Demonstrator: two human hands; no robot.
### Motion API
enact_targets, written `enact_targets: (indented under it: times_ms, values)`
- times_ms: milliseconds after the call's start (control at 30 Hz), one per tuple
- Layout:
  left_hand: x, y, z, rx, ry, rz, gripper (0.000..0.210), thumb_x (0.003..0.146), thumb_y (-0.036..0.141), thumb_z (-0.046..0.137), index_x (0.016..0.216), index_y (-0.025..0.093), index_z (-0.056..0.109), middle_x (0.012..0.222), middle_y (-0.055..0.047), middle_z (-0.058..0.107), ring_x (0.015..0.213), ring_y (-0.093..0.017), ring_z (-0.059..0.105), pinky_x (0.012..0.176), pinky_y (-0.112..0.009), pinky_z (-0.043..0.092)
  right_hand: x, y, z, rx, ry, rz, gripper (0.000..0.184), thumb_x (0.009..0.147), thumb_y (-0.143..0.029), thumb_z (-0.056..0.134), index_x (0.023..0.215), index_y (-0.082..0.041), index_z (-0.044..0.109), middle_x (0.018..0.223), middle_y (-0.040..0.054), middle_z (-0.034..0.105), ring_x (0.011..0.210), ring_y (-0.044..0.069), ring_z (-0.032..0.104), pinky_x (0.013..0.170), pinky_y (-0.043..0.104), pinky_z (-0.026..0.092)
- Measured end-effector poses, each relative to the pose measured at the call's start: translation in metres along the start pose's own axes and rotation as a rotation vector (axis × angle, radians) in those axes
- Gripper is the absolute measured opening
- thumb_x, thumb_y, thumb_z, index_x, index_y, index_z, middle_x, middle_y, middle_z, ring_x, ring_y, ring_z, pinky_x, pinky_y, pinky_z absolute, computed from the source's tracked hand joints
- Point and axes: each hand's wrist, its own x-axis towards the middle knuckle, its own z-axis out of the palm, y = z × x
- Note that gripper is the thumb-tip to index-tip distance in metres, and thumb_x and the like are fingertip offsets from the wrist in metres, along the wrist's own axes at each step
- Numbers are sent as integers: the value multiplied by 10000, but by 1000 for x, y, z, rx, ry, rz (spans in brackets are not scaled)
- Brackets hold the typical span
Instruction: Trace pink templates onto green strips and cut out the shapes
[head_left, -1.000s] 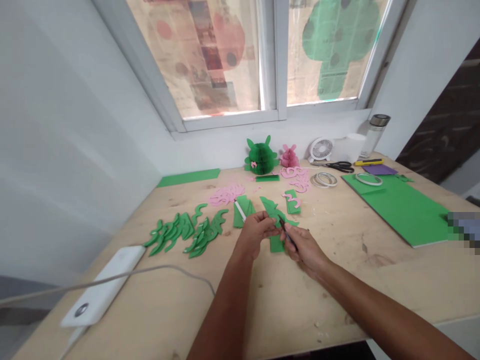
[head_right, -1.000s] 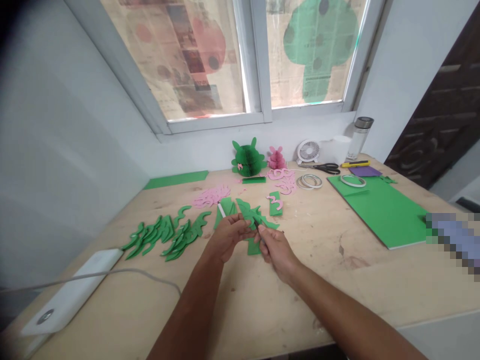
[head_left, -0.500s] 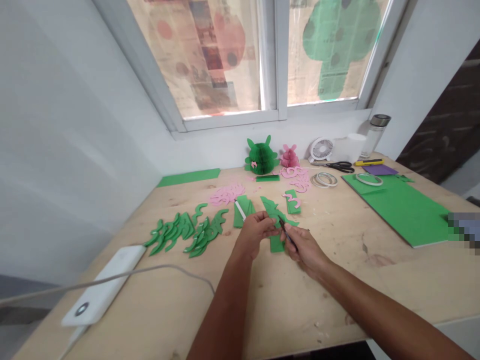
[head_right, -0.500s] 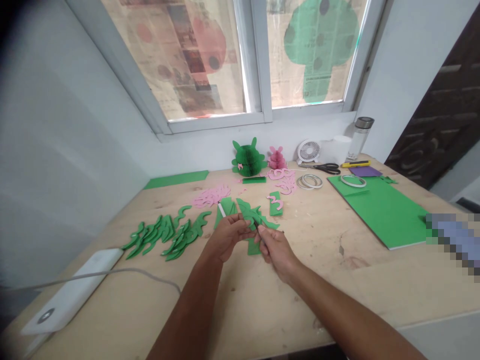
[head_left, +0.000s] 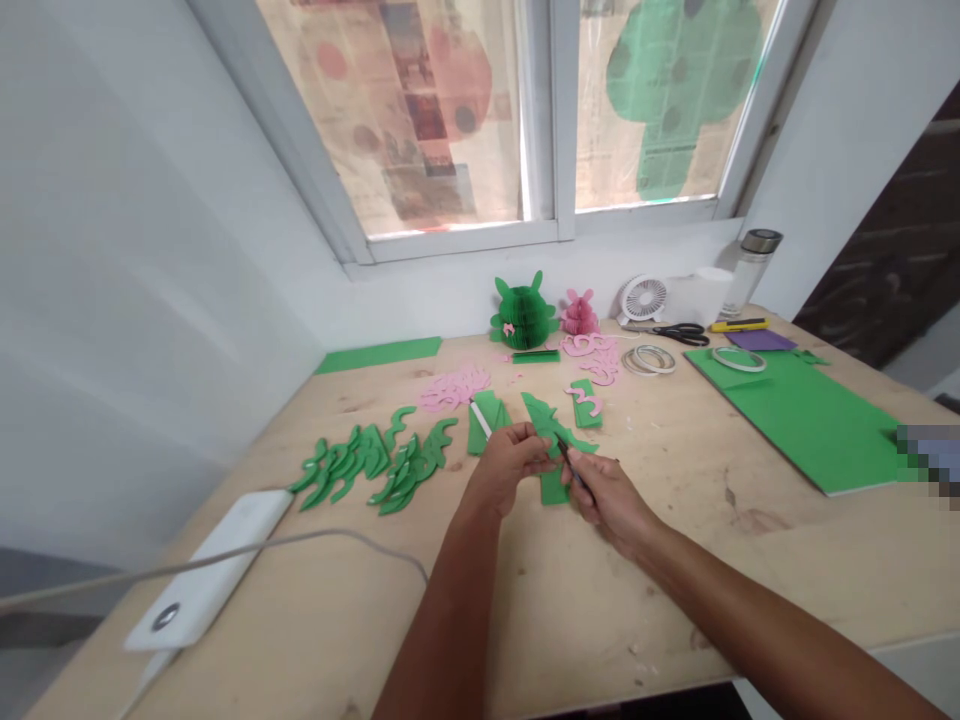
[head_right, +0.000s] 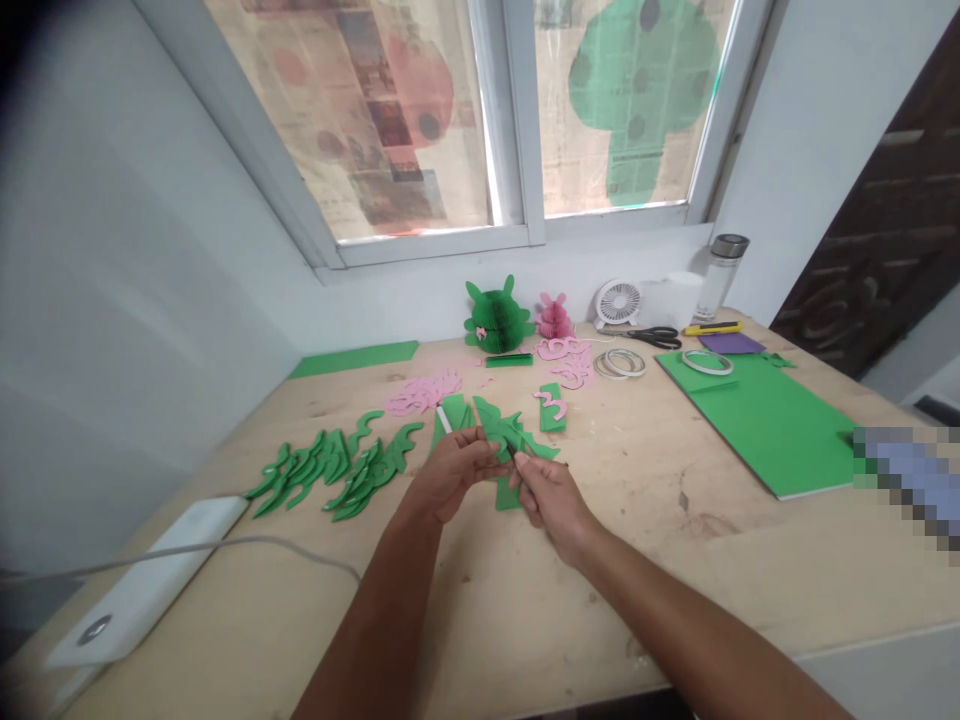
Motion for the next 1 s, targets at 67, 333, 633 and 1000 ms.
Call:
enact_targets:
  times_ms: [67, 333, 633, 1000]
  values:
    - [-1, 1, -1, -2, -4, -1, 223, 542, 235, 761, 579, 151, 557, 548, 25, 568, 551, -107, 567, 654, -280, 519, 0, 1, 0, 1, -2, 1, 424, 749, -588, 621, 655, -181, 550, 377, -103, 338, 331, 46, 205, 349, 209, 101]
    - [-1, 3, -2, 3, -12, -14, 243, 534, 240, 774, 573, 154, 551, 546, 25, 564, 568, -127, 590, 648, -294, 520, 2, 3, -3, -23, -12, -2, 421, 757, -585, 613, 657, -181, 556, 379, -99, 344, 330, 49, 215, 352, 215, 100]
    - [-1, 3, 2, -48, 45, -16, 291, 511, 241, 779, 608, 165, 516, 507, 63, 508, 516, -100, 558, 662, -292, 522, 3, 5, -3, -14, 4, -11, 458, 747, -627, 601, 660, -181, 543, 370, -105, 334, 323, 46, 203, 348, 210, 101]
    - [1, -3, 9, -88, 105, 10, 319, 492, 268, 786, 597, 173, 499, 513, 70, 505, 517, -91, 539, 692, -301, 526, 2, 3, -1, -9, 23, -6, 432, 734, -602, 616, 656, -183, 540, 373, -105, 338, 320, 47, 214, 349, 210, 98]
